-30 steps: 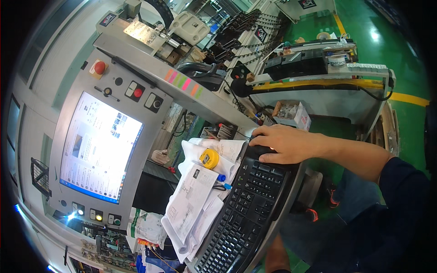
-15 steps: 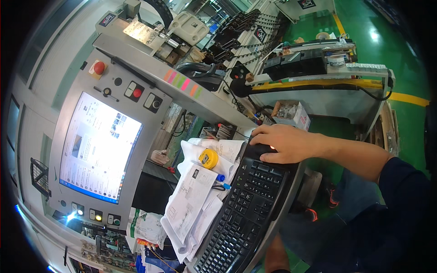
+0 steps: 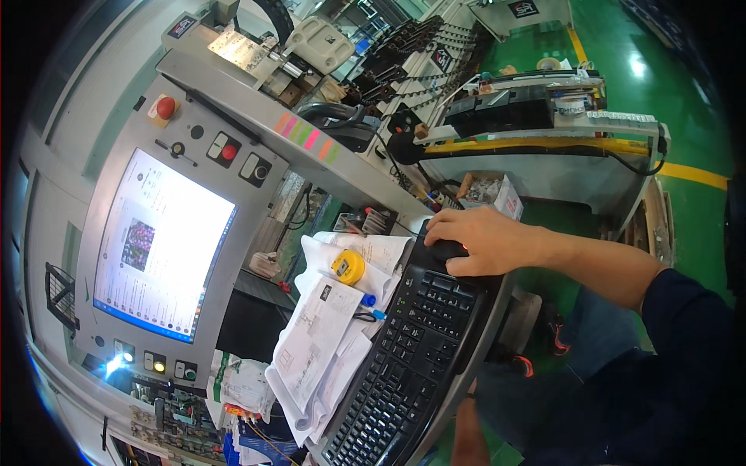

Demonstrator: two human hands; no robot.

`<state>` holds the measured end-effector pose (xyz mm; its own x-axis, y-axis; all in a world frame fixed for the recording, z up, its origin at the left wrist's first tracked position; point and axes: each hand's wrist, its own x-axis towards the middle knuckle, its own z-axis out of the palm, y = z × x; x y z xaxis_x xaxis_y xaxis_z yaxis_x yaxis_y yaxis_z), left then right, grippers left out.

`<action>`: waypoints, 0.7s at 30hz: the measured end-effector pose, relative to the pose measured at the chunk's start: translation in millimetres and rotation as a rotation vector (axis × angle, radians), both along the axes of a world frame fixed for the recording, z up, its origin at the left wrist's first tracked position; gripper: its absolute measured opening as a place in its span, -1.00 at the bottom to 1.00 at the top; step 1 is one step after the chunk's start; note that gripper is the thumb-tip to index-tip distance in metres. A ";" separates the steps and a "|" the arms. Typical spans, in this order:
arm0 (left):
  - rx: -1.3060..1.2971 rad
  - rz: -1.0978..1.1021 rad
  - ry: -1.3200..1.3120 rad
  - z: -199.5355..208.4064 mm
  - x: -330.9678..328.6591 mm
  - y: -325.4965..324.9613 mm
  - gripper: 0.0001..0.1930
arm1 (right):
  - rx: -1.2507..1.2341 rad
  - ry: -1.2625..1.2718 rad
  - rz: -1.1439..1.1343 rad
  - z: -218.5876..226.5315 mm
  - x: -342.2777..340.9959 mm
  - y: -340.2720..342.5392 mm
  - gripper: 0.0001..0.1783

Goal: The recorder is operating an industrial machine using a control panel with a screen, keyboard, and mouse.

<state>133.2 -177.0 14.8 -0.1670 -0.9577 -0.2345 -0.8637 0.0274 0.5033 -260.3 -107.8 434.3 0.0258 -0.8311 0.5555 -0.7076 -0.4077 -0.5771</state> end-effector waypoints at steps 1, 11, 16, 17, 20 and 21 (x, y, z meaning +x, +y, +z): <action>-0.037 -0.006 0.021 8.7 -3.8 13.8 0.00 | 0.011 -0.003 -0.001 0.0 -0.2 0.3 -0.46; 0.329 -0.121 0.418 156.9 -12.8 154.8 -0.03 | -0.066 -0.017 -0.003 -7.5 -1.8 -6.3 -0.43; 0.489 -0.562 0.665 306.8 19.1 220.4 -0.28 | -0.048 -0.036 -0.011 -8.1 -3.7 -7.2 -0.41; 0.425 -0.448 0.826 337.4 36.3 235.4 -0.27 | -0.053 -0.001 -0.029 -8.2 -4.2 -8.4 -0.40; -0.160 -0.434 1.138 395.7 80.8 238.4 -0.18 | -0.103 0.003 -0.028 -9.0 -1.9 -7.9 -0.48; -0.523 -0.294 1.107 404.6 89.9 238.5 -0.26 | -0.156 -0.003 -0.043 -9.4 2.5 -6.5 -0.50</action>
